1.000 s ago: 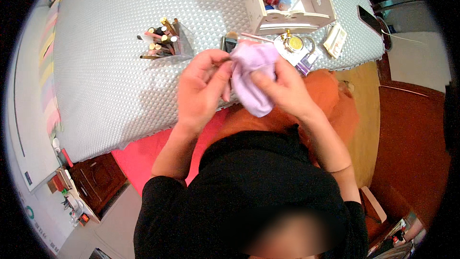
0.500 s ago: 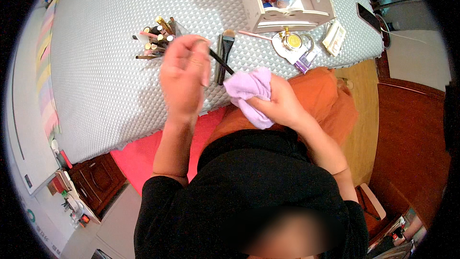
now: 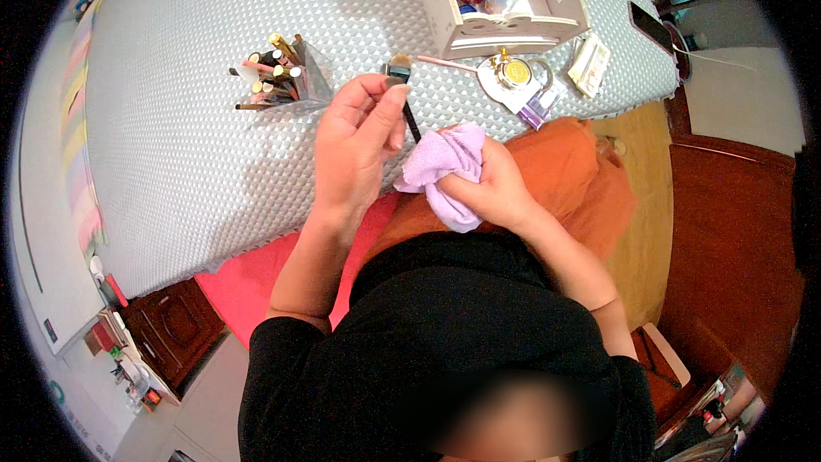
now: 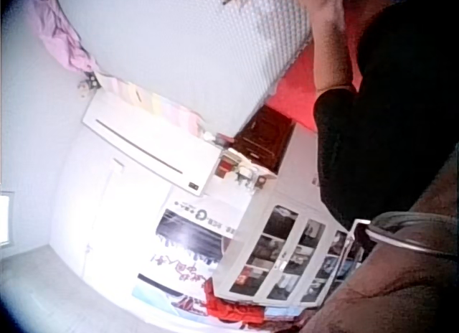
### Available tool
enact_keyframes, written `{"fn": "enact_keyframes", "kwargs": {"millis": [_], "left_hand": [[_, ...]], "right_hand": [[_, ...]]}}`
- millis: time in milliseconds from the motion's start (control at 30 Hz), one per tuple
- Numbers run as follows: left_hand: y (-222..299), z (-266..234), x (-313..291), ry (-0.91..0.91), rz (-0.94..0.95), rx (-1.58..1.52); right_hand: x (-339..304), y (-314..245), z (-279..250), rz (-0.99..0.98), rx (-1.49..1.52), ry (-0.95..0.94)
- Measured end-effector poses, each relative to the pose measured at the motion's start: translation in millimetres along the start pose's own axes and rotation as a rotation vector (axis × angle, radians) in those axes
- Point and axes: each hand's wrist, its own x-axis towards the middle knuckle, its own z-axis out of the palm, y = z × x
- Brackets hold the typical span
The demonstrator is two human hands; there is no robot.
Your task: The person sits on a bed and cleans various makeup brushes and cosmetic tools using a purple cloth. They pick up each brush from a wooden organizer, wipe the bristles and handles, and place them back down on the bed surface.
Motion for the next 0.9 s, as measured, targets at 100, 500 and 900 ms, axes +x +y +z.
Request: {"fn": "enact_keyframes", "kwargs": {"millis": [100, 500, 900], "left_hand": [[-6, -9, -3, -0.201, -0.107, 0.115], [-3, -9, -14, -0.190, 0.022, 0.579], [-35, -9, -30, -0.329, 0.067, 0.814]], "right_hand": [[1, -2, -3, 0.057, 0.073, 0.021], [8, -11, -18, -0.032, 0.123, 0.309], [15, 5, -10, -0.171, -0.072, 0.359]]}}
